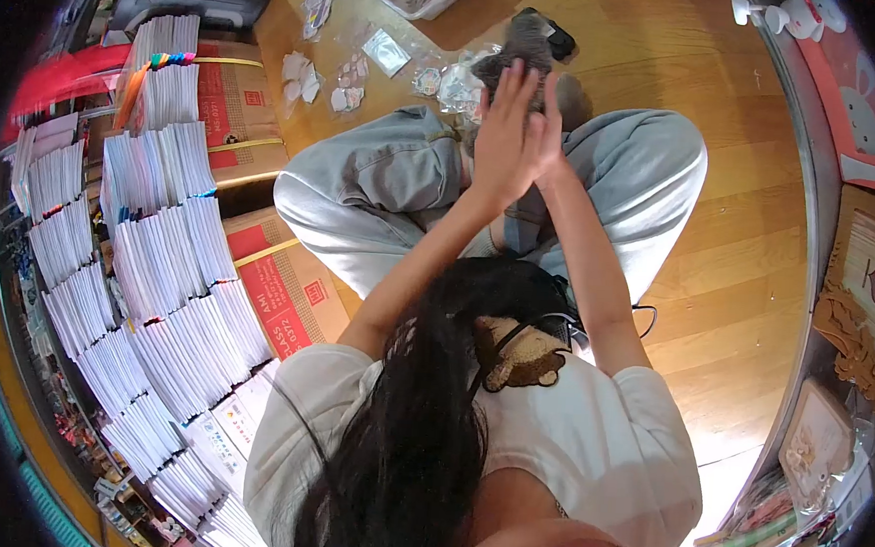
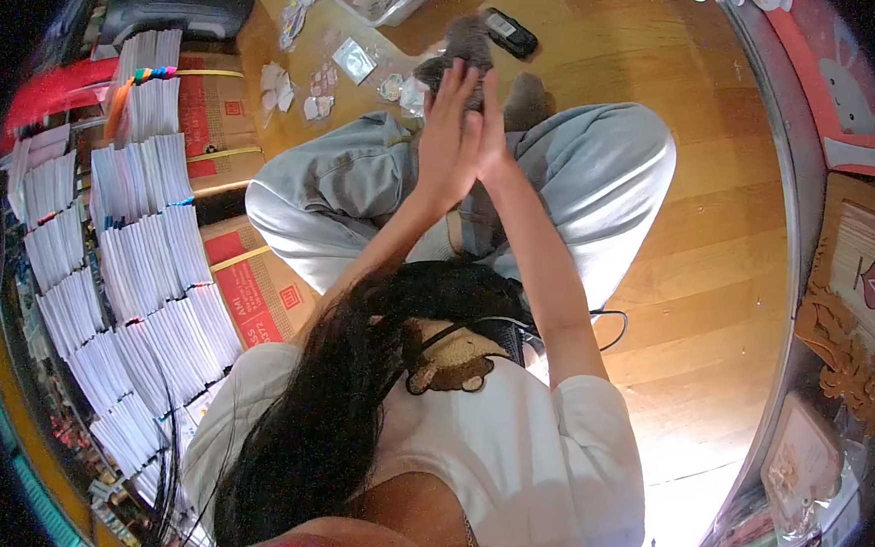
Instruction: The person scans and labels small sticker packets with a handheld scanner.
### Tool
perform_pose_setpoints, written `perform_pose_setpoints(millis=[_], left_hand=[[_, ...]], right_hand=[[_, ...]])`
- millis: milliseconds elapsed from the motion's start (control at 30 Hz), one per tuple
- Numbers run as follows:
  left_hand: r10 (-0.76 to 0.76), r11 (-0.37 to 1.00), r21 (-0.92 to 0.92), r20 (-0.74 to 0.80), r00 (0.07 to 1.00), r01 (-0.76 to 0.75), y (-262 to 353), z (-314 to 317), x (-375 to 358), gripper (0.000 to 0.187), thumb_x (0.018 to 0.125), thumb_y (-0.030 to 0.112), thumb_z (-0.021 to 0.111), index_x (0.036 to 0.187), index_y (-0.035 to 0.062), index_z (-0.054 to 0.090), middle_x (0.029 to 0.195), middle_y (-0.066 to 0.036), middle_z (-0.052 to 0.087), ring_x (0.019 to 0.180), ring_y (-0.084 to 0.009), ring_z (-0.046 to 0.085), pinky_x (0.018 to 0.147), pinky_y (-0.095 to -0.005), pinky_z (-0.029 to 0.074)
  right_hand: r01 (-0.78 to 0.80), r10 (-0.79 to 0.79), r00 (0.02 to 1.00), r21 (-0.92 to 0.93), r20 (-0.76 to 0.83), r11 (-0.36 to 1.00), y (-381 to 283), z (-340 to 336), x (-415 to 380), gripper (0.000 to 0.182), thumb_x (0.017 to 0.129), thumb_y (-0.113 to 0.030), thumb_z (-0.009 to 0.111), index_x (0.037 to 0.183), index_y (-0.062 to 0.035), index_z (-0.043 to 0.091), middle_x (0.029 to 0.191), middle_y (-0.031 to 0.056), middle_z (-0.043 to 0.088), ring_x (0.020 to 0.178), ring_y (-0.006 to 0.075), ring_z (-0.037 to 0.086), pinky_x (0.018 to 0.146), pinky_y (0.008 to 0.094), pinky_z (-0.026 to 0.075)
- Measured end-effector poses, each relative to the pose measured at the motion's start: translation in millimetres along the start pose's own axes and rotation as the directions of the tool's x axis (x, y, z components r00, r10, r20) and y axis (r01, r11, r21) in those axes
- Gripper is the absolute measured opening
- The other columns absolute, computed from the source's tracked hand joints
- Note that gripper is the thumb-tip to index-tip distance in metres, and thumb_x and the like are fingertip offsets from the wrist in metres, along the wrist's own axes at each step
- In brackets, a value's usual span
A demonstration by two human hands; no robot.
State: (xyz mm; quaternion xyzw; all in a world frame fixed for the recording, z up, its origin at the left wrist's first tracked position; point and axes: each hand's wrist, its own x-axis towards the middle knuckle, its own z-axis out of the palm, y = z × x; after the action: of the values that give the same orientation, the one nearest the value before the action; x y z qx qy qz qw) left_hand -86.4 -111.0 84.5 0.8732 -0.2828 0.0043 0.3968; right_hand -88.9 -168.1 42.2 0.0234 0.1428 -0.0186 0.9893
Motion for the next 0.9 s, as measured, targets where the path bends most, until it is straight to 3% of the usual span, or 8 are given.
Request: perform_pose_setpoints(millis=[133, 300, 400, 433, 533, 633, 767, 900], left_hand=[[0.132, 0.934, 0.331, 0.033, 0.991, -0.136, -18.9, 5.9, 22.1, 0.038, 0.093, 0.027, 0.033, 0.126, 0.0109, 0.045, 0.136, -0.010, 0.039, 0.130, -0.0294, 0.028, 0.106, -0.0496, 0.011], [-0.010, 0.981, 0.190, -0.173, 0.985, 0.044, -46.4, 4.5, 59.7, 0.029, 0.091, 0.020, 0.040, 0.114, 0.0082, 0.053, 0.123, -0.011, 0.051, 0.123, -0.0284, 0.038, 0.103, -0.0516, 0.017], [-0.382, 0.897, -0.278, -0.091, 0.920, 0.344, -58.0, -5.0, 62.7, 0.028, 0.091, 0.017, 0.041, 0.113, 0.0060, 0.053, 0.120, -0.014, 0.053, 0.122, -0.0318, 0.038, 0.102, -0.0488, 0.022], [-0.425, 0.880, -0.265, -0.068, 0.903, 0.395, -52.6, -8.2, 55.7, 0.031, 0.091, 0.015, 0.041, 0.119, 0.0047, 0.049, 0.124, -0.017, 0.048, 0.122, -0.0356, 0.037, 0.101, -0.0464, 0.024], [-0.012, 1.000, 0.002, -0.260, 0.965, 0.012, -39.2, 6.3, 21.7, 0.037, 0.090, 0.014, 0.042, 0.126, 0.0044, 0.043, 0.130, -0.018, 0.043, 0.124, -0.0367, 0.034, 0.103, -0.0472, 0.022], [0.107, 0.990, 0.102, -0.074, 0.992, -0.099, -17.3, 12.0, -3.0, 0.041, 0.088, 0.012, 0.043, 0.128, 0.0075, 0.041, 0.135, -0.015, 0.038, 0.129, -0.0328, 0.030, 0.105, -0.0489, 0.016], [0.171, 0.960, 0.237, -0.068, 0.983, -0.151, -25.2, 15.3, 21.2, 0.035, 0.083, 0.010, 0.047, 0.118, 0.0100, 0.050, 0.132, -0.011, 0.043, 0.128, -0.0297, 0.031, 0.103, -0.0541, 0.015], [0.078, 0.962, 0.269, -0.160, 0.984, -0.033, -32.4, 13.1, 43.4, 0.029, 0.085, 0.008, 0.044, 0.113, 0.0124, 0.052, 0.128, -0.008, 0.047, 0.127, -0.0294, 0.034, 0.102, -0.0555, 0.015]], right_hand=[[0.015, 0.015, 0.996, -0.319, 0.092, 0.948, -4.1, 2.0, -3.8, 0.067, 0.089, -0.059, 0.023, 0.139, -0.0134, 0.023, 0.139, 0.0043, 0.032, 0.127, 0.0208, 0.031, 0.106, 0.0364, 0.023], [0.009, 0.033, 0.995, -0.405, 0.096, 0.914, 2.4, 8.7, -1.7, 0.066, 0.091, -0.057, 0.019, 0.138, -0.0103, 0.025, 0.139, 0.0052, 0.033, 0.127, 0.0203, 0.032, 0.104, 0.0354, 0.024], [0.104, -0.043, 0.991, -0.513, 0.128, 0.852, 5.0, -1.3, 2.7, 0.064, 0.091, -0.055, 0.020, 0.135, -0.0089, 0.031, 0.136, 0.0038, 0.037, 0.125, 0.0203, 0.034, 0.103, 0.0359, 0.026], [0.086, -0.036, 0.993, -0.479, 0.112, 0.874, 4.1, 0.2, 1.3, 0.063, 0.092, -0.054, 0.021, 0.134, -0.0086, 0.032, 0.135, 0.0036, 0.038, 0.125, 0.0204, 0.034, 0.103, 0.0363, 0.027], [0.014, -0.004, 0.999, -0.284, 0.035, 0.959, -3.5, 8.4, -1.9, 0.058, 0.093, -0.050, 0.022, 0.132, -0.0094, 0.035, 0.132, 0.0034, 0.042, 0.123, 0.0212, 0.036, 0.103, 0.0372, 0.028], [-0.075, 0.082, 0.986, 0.052, -0.148, 0.996, -5.3, 7.7, -6.1, 0.050, 0.095, -0.044, 0.024, 0.133, -0.0132, 0.035, 0.133, 0.0049, 0.040, 0.123, 0.0234, 0.038, 0.103, 0.0377, 0.029], [0.015, -0.037, 0.998, -0.357, -0.053, 0.934, -5.8, 7.5, -3.7, 0.053, 0.094, -0.047, 0.024, 0.136, -0.0158, 0.029, 0.136, 0.0046, 0.037, 0.124, 0.0220, 0.036, 0.102, 0.0374, 0.030], [-0.074, 0.067, 0.997, -0.249, -0.037, 0.966, -5.9, 5.4, 3.4, 0.052, 0.094, -0.047, 0.025, 0.135, -0.0145, 0.031, 0.135, 0.0041, 0.038, 0.122, 0.0207, 0.038, 0.101, 0.0373, 0.030]])
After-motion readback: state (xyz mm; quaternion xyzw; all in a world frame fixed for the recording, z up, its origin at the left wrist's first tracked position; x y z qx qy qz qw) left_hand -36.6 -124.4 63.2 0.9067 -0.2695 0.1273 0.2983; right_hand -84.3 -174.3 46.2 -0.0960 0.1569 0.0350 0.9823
